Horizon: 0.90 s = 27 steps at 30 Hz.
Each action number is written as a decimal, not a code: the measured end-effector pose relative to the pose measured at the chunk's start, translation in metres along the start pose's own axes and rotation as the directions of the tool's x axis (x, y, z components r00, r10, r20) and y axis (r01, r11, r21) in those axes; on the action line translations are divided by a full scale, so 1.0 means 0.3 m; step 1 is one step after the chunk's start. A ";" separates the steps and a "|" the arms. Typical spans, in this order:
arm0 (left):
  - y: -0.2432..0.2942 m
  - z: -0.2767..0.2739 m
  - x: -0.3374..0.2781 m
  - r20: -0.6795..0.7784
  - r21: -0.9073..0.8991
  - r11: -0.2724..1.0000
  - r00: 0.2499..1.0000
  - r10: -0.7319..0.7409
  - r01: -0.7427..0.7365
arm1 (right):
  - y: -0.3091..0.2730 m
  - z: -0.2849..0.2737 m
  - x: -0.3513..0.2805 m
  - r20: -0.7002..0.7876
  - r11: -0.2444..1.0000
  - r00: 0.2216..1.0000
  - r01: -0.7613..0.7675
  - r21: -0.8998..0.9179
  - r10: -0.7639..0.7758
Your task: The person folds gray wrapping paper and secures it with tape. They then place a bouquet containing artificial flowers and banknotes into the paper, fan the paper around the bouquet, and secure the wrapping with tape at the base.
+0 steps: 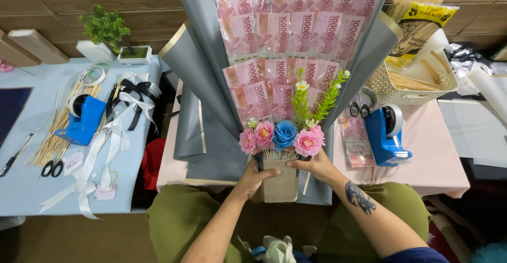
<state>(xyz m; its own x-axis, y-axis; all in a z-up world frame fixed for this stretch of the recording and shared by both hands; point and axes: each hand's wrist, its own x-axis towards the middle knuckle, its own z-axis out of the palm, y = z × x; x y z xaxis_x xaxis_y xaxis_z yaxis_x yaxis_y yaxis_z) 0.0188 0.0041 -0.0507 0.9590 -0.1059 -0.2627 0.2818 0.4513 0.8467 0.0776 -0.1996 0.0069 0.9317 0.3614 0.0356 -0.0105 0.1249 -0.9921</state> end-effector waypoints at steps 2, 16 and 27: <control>0.034 0.024 -0.016 0.000 0.006 1.000 1.000 0.016 -0.016 | 0.036 -0.002 -0.004 0.002 1.000 1.000 -0.006 0.012 0.006; 0.139 0.042 -0.046 0.134 0.127 0.970 0.973 0.188 -0.205 | -0.241 0.181 -0.039 -0.132 0.998 0.990 -0.046 -0.046 0.040; 0.197 0.046 -0.071 0.229 0.437 0.888 0.972 0.049 -0.148 | -0.122 0.075 -0.021 -0.227 0.986 0.963 -0.161 -0.040 0.148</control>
<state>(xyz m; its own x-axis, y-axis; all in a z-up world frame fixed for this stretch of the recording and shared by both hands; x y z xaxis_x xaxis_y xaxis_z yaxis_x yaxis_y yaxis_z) 0.0153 0.0208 0.0113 0.9529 -0.2835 -0.1080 0.1212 0.0294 0.9922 0.0638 -0.1857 0.0458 0.9777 0.1564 -0.1399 -0.1460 0.0278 -0.9889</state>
